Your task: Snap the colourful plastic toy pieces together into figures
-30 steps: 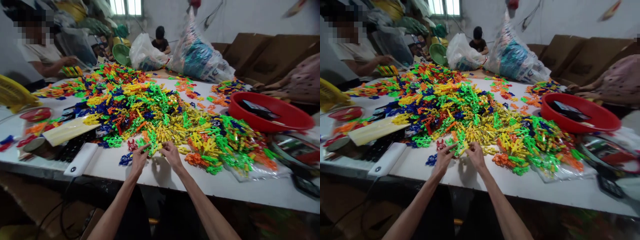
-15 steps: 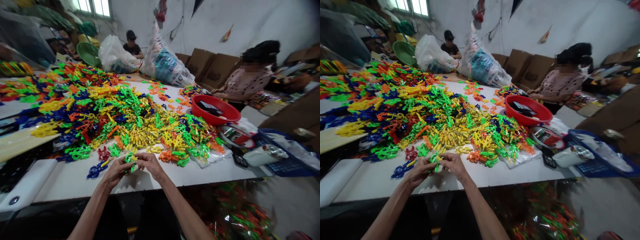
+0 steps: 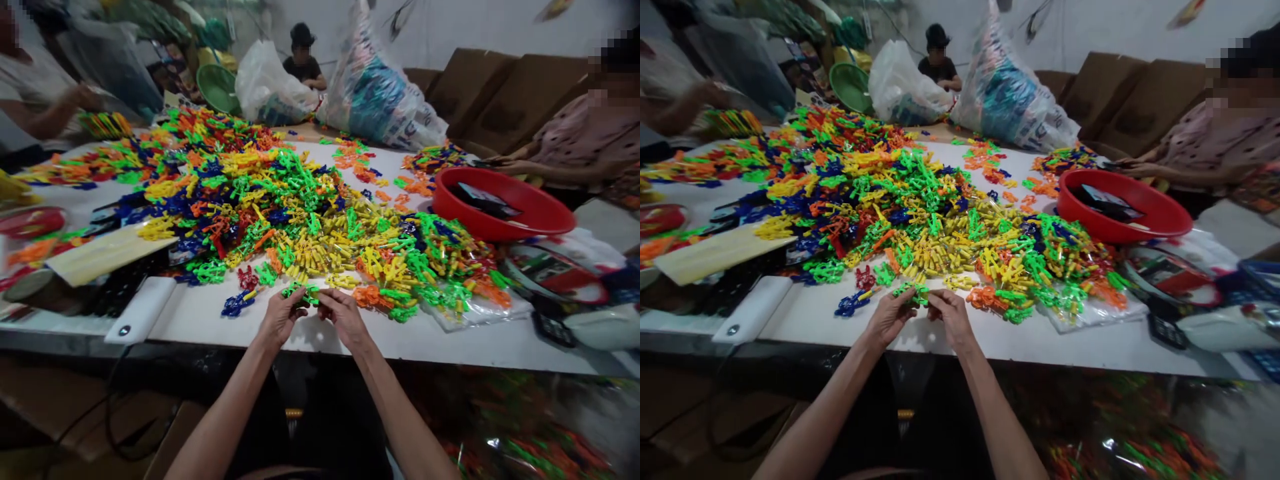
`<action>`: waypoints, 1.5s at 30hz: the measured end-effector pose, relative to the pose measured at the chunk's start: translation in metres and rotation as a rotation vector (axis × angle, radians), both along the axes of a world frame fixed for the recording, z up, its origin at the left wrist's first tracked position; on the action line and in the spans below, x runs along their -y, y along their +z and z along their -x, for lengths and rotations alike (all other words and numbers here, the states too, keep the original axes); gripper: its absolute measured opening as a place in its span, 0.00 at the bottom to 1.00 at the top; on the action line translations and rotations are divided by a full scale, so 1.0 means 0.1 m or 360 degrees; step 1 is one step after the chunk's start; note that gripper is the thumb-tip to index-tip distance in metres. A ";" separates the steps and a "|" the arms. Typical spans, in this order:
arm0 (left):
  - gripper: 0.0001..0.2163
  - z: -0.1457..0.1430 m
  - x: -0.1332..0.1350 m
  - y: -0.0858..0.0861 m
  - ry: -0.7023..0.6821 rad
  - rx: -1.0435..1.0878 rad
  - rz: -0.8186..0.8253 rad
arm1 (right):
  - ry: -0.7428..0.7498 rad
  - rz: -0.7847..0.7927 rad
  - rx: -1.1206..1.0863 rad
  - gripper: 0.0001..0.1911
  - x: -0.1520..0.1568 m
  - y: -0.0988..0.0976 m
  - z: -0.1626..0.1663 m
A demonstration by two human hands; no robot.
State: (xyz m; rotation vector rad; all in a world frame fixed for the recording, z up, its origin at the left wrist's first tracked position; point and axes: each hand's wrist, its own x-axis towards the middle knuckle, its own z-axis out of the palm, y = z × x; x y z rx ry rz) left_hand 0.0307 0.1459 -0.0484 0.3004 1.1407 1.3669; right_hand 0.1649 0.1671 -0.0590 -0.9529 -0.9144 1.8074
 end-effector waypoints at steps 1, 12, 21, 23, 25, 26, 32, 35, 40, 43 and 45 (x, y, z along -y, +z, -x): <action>0.13 -0.01 0.02 0.00 -0.0011 0.0031 0.0013 | 0.0020 0.0010 -0.0002 0.12 0.00 0.00 0.00; 0.07 -0.01 0.03 0.00 -0.0080 0.0100 0.0096 | 0.0074 0.0087 -0.0070 0.11 -0.04 -0.06 -0.07; 0.08 -0.08 0.08 -0.04 -0.0170 0.0297 0.0102 | 0.0201 0.0204 -0.0128 0.13 -0.02 -0.09 -0.07; 0.11 -0.07 0.08 -0.08 -0.0201 0.0285 0.0096 | 0.0250 0.0190 -0.0081 0.13 -0.01 -0.09 -0.09; 0.13 -0.07 0.09 -0.10 -0.0157 0.0209 0.0072 | 0.0224 0.0084 0.0048 0.14 0.02 -0.07 -0.08; 0.15 -0.09 0.09 -0.12 -0.0095 0.0125 0.0053 | 0.0167 -0.0004 0.0165 0.14 0.04 -0.06 -0.07; 0.19 -0.21 0.13 -0.15 0.0039 -0.0244 -0.0005 | -0.0235 -0.0273 0.0608 0.14 0.12 -0.08 -0.01; 0.20 -0.10 0.09 -0.13 -0.0114 -0.0433 -0.0062 | -0.0407 -0.0287 0.0595 0.16 -0.08 -0.09 -0.28; 0.14 0.45 -0.30 -0.04 0.0031 -0.1761 -0.0041 | -0.1273 -0.0936 0.1653 0.18 -0.56 0.10 -0.84; 0.15 0.67 -0.62 -0.03 -0.0011 -0.2310 0.0207 | -0.1065 -0.1341 0.2095 0.17 -0.63 0.15 -0.65; 0.13 0.70 -0.77 -0.05 -0.0158 -0.2433 0.0321 | -0.0491 -0.1440 0.2084 0.12 -0.57 0.11 -0.31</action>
